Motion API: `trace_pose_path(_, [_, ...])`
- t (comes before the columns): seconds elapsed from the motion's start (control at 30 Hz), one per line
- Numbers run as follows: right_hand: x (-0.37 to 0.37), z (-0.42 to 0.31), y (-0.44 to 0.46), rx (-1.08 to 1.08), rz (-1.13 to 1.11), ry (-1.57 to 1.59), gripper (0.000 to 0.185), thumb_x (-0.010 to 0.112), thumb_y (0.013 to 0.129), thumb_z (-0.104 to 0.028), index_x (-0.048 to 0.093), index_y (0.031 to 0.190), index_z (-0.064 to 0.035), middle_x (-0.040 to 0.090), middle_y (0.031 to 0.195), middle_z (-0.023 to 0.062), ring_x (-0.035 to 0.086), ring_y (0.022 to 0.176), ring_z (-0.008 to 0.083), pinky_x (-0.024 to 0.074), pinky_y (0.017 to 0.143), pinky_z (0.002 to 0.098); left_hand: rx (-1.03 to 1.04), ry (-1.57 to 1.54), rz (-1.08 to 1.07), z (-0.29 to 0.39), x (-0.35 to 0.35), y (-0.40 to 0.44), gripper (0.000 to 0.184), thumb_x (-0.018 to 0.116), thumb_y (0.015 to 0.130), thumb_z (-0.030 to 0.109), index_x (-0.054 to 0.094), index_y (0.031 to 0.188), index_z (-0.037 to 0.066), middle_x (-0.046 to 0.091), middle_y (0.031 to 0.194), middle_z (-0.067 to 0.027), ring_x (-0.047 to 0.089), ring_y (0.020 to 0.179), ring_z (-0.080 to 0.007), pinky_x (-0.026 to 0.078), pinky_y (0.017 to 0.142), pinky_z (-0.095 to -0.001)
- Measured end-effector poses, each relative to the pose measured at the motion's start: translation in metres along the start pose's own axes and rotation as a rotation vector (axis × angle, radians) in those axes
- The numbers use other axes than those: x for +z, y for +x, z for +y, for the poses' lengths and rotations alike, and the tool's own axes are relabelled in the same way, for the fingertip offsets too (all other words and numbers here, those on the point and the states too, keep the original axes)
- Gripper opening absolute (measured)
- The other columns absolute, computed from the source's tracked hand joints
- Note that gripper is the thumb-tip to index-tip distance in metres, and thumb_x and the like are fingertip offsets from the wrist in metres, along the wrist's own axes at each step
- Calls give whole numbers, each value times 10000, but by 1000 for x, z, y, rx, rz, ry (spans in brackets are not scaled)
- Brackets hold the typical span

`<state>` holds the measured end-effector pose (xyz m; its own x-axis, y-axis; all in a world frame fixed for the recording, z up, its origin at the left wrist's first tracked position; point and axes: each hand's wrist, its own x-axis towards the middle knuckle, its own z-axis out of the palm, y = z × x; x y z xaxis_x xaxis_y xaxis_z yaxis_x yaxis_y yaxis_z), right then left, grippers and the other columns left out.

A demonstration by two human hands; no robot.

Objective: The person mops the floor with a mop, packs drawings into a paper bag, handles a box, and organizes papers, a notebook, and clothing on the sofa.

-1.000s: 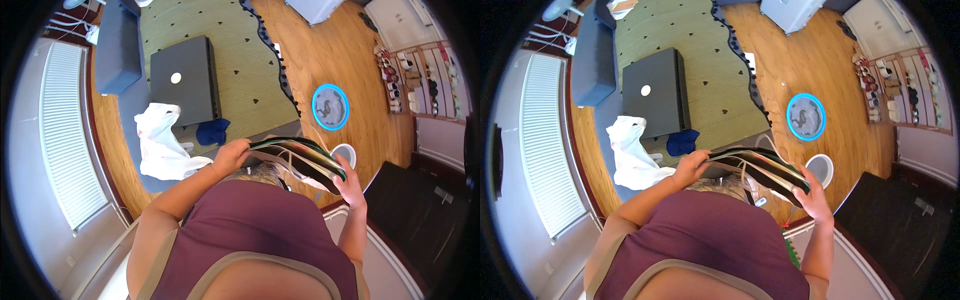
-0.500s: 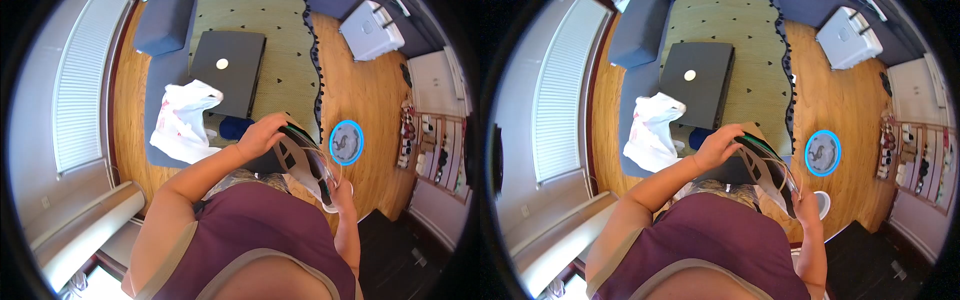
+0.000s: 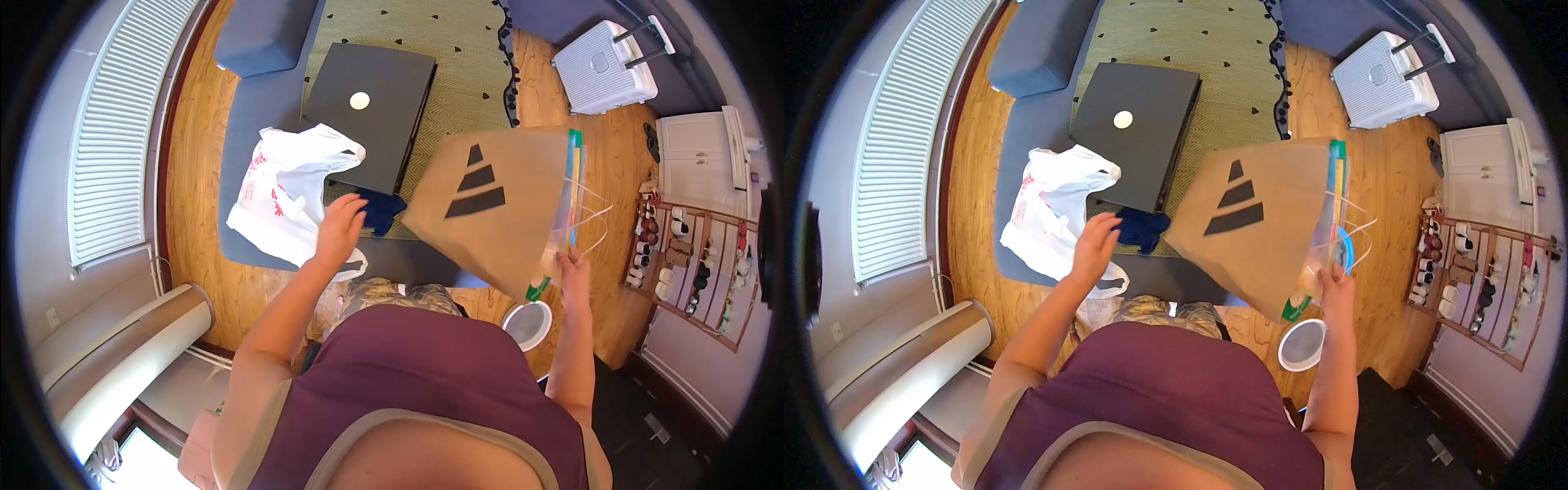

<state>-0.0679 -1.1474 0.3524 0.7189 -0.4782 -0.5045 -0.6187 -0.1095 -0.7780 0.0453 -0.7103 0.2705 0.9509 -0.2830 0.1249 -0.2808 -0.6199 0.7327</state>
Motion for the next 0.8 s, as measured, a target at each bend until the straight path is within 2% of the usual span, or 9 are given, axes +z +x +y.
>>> trace_pose_path(0.07, [7, 23, 18, 90, 0, 112, 198, 492, 899, -35, 600, 1063, -12, 645, 898, 26, 615, 772, 147, 479, 700, 258, 29, -8, 2, 6, 25, 24, 253, 620, 813, 93, 612, 1063, 52, 552, 1137, -176, 531, 1056, -339, 443, 904, -384])
trace_pose_path(0.13, [17, 80, 49, 297, -76, 327, 251, 501, 882, -73, 564, 1125, -83, 653, 923, 35, 643, 764, 148, 529, 502, 315, 59, 69, 1, -6, 60, 46, 304, 638, 802, 116, 595, 1097, 62, 530, 1182, -171, 501, 1107, -353, 418, 936, -418])
trace_pose_path(0.27, [35, 154, 47, 555, -35, 312, 242, 574, 876, -189, 558, 1096, -90, 647, 910, 59, 637, 686, 187, 545, 530, 324, -3, 259, -107, -19, 94, 68, 430, 649, 813, 208, 531, 1213, 100, 423, 1327, -178, 373, 1251, -379, 363, 981, -502])
trace_pose_path(0.33, [37, 215, 46, 658, -98, 263, 247, 561, 880, -219, 561, 1084, -80, 645, 896, 80, 639, 712, 208, 540, 623, 378, -273, 560, -360, -8, 93, 72, 656, 654, 804, 357, 377, 1371, 177, 230, 1466, -176, 167, 1359, -419, 296, 985, -623])
trace_pose_path(0.37, [36, 234, 44, 752, -157, 211, 260, 549, 884, -250, 564, 1072, -71, 643, 882, 102, 641, 738, 229, 535, 715, 432, -267, 564, -365, -12, 96, 71, 656, 654, 804, 357, 377, 1371, 177, 230, 1466, -176, 167, 1359, -419, 296, 985, -623])
trace_pose_path(0.47, [51, 241, 19, 862, -212, 330, 256, 562, 874, -265, 533, 1032, -66, 615, 812, 94, 608, 599, 204, 538, 556, 355, -480, 598, -442, -25, 101, 65, 862, 680, 750, 465, 227, 1441, 220, 95, 1505, -177, 27, 1372, -463, 270, 941, -708])
trace_pose_path(0.57, [62, 239, 7, 776, -233, 147, 275, 534, 902, -340, 539, 1039, -102, 621, 847, 121, 624, 674, 221, 534, 644, 391, -570, 546, -411, -29, 105, 66, 959, 679, 734, 519, 131, 1470, 244, 27, 1513, -188, 0, 1370, -480, 285, 956, -694])
trace_pose_path(0.67, [69, 238, 16, 724, -242, 91, 285, 537, 899, -336, 533, 1034, -84, 619, 851, 116, 622, 670, 213, 526, 601, 364, -597, 548, -363, -26, 114, 67, 963, 677, 736, 522, 123, 1471, 242, 30, 1508, -203, 5, 1364, -491, 282, 956, -697])
trace_pose_path(0.8, [93, 234, 38, 538, -214, -73, 433, 583, 866, -245, 492, 1246, -59, 610, 873, 88, 616, 675, 188, 516, 565, 316, -620, 529, -269, -38, 133, 76, 968, 687, 736, 507, 119, 1469, 231, 53, 1478, -272, 57, 1317, -571, 318, 1007, -600])
